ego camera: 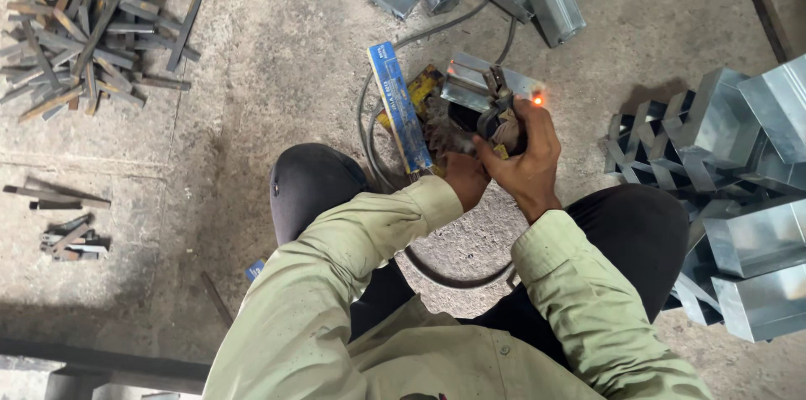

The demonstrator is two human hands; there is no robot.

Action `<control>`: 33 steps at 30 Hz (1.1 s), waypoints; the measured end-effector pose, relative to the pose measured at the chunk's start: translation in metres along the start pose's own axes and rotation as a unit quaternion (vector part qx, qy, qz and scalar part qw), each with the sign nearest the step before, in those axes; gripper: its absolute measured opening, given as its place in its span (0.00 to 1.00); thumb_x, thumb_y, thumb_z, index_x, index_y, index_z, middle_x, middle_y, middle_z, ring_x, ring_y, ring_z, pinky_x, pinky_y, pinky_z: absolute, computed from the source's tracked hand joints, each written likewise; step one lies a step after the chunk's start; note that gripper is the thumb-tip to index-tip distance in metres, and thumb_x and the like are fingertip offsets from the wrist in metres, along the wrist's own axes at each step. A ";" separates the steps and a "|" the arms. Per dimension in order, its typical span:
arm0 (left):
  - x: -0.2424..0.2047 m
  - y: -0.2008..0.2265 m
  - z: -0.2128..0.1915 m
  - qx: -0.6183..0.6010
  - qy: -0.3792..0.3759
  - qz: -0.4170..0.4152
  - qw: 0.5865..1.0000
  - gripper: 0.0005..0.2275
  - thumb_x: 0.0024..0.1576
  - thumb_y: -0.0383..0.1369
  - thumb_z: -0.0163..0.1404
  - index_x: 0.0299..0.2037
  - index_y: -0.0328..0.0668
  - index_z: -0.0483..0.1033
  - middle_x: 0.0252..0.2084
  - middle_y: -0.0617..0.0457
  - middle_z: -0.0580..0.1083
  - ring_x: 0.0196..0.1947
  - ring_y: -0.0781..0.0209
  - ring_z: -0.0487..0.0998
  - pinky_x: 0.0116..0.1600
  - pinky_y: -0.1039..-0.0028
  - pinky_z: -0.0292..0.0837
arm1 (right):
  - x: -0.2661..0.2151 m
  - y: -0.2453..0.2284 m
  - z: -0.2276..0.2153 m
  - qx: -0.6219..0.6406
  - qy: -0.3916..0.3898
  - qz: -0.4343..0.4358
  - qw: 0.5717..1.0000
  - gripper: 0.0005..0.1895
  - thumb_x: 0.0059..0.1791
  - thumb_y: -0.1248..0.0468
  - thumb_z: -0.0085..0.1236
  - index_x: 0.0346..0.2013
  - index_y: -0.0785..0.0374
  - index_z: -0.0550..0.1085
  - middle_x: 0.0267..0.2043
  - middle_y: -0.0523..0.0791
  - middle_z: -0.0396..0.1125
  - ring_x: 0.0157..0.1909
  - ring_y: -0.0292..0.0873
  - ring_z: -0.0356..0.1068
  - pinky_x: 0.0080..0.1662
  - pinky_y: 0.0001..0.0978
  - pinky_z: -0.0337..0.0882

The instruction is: The person sits on the floor and uses a welding torch to join seams on small rectangular metal boxes. They repeatedly pick up a box, weld the edges while sparks fly, and then place the finished box into a nearby stack.

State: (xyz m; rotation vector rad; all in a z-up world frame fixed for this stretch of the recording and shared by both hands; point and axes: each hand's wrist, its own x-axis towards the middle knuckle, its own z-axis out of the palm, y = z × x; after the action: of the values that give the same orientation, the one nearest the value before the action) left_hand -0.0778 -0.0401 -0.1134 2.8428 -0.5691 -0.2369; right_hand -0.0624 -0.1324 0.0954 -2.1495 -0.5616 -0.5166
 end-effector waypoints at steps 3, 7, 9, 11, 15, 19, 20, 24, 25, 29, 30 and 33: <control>0.002 0.004 0.001 0.126 -0.040 0.037 0.991 0.16 0.53 0.33 0.51 0.51 0.46 0.78 0.47 0.45 0.78 0.43 0.40 0.81 0.39 0.41 0.72 | -0.001 0.000 0.001 -0.004 -0.007 -0.006 1.000 0.36 0.39 0.64 0.78 0.57 0.71 0.69 0.52 0.57 0.69 0.53 0.57 0.75 0.54 0.42 0.75; 0.005 0.007 0.008 0.137 -0.090 0.056 0.985 0.17 0.53 0.33 0.53 0.54 0.45 0.77 0.49 0.44 0.77 0.46 0.40 0.80 0.41 0.44 0.72 | -0.001 0.003 0.004 -0.015 0.000 -0.022 1.000 0.37 0.39 0.64 0.78 0.57 0.71 0.70 0.54 0.58 0.69 0.54 0.58 0.74 0.56 0.43 0.75; 0.006 0.010 0.009 0.120 -0.028 0.033 0.992 0.17 0.52 0.32 0.53 0.53 0.45 0.78 0.48 0.45 0.78 0.44 0.41 0.80 0.37 0.47 0.72 | 0.000 0.004 0.006 -0.018 0.000 -0.027 0.999 0.37 0.39 0.63 0.78 0.58 0.71 0.70 0.54 0.58 0.69 0.55 0.58 0.74 0.56 0.43 0.75; 0.004 0.012 0.003 0.109 -0.027 0.025 0.993 0.16 0.53 0.32 0.53 0.51 0.46 0.79 0.47 0.46 0.78 0.43 0.43 0.81 0.36 0.49 0.72 | 0.001 0.003 0.006 -0.018 -0.006 -0.027 0.999 0.37 0.39 0.63 0.78 0.57 0.71 0.70 0.54 0.58 0.69 0.54 0.58 0.74 0.56 0.43 0.75; -0.003 0.011 -0.016 0.071 -0.082 0.021 0.994 0.14 0.53 0.32 0.53 0.49 0.48 0.80 0.43 0.49 0.79 0.42 0.44 0.81 0.39 0.51 0.71 | 0.003 -0.006 0.007 0.040 -0.010 -0.027 0.999 0.31 0.46 0.68 0.74 0.60 0.67 0.70 0.55 0.54 0.71 0.54 0.52 0.75 0.55 0.39 0.76; -0.005 0.012 -0.036 0.009 -0.064 0.002 0.998 0.13 0.53 0.31 0.53 0.48 0.51 0.80 0.38 0.50 0.79 0.39 0.45 0.82 0.41 0.50 0.72 | 0.007 -0.014 0.003 0.059 -0.012 -0.027 0.998 0.31 0.45 0.70 0.73 0.60 0.66 0.69 0.55 0.54 0.69 0.55 0.51 0.74 0.56 0.38 0.74; -0.006 0.012 -0.042 0.020 -0.086 0.005 0.996 0.12 0.53 0.32 0.54 0.47 0.51 0.81 0.39 0.51 0.79 0.40 0.46 0.82 0.42 0.48 0.71 | 0.007 -0.017 0.003 0.082 -0.012 -0.023 0.996 0.30 0.47 0.72 0.72 0.61 0.65 0.70 0.56 0.53 0.69 0.55 0.49 0.75 0.57 0.36 0.74; -0.008 0.014 -0.057 0.070 -0.141 0.004 0.988 0.11 0.51 0.34 0.56 0.44 0.51 0.82 0.41 0.51 0.80 0.42 0.47 0.81 0.45 0.44 0.70 | 0.005 -0.021 0.000 0.127 -0.043 0.033 0.990 0.28 0.45 0.71 0.71 0.58 0.63 0.71 0.54 0.51 0.69 0.54 0.47 0.74 0.56 0.36 0.74; -0.007 0.015 -0.056 0.083 -0.148 0.001 0.986 0.11 0.51 0.35 0.56 0.43 0.50 0.82 0.41 0.50 0.80 0.41 0.46 0.81 0.45 0.43 0.70 | 0.006 -0.020 0.000 0.086 -0.046 0.030 0.995 0.26 0.44 0.71 0.73 0.55 0.62 0.72 0.53 0.50 0.71 0.53 0.46 0.74 0.55 0.36 0.73; -0.008 0.008 -0.038 0.023 -0.088 0.005 0.996 0.06 0.55 0.32 0.54 0.39 0.52 0.83 0.35 0.49 0.80 0.36 0.47 0.82 0.39 0.51 0.73 | 0.005 -0.014 -0.001 0.097 -0.034 0.003 0.995 0.33 0.43 0.69 0.73 0.61 0.67 0.70 0.54 0.53 0.70 0.54 0.49 0.73 0.56 0.38 0.74; -0.006 0.008 -0.034 0.026 -0.072 0.003 0.997 0.06 0.53 0.32 0.55 0.38 0.50 0.83 0.33 0.50 0.80 0.35 0.48 0.83 0.37 0.50 0.72 | 0.004 -0.012 0.000 0.089 -0.028 0.007 0.996 0.34 0.43 0.67 0.74 0.60 0.67 0.69 0.54 0.53 0.69 0.53 0.50 0.73 0.55 0.38 0.74; -0.002 0.004 -0.020 0.038 -0.040 0.003 0.998 0.05 0.50 0.31 0.55 0.34 0.48 0.82 0.30 0.50 0.79 0.33 0.49 0.82 0.34 0.51 0.72 | -0.001 -0.003 0.004 0.062 -0.005 0.015 0.998 0.35 0.41 0.64 0.77 0.57 0.68 0.68 0.52 0.54 0.69 0.51 0.51 0.74 0.53 0.38 0.74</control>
State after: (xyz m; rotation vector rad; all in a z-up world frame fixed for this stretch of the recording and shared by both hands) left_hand -0.0771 -0.0389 -0.0925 2.9166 -0.6143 -0.3367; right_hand -0.0639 -0.1281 0.0945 -2.0404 -0.5524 -0.4427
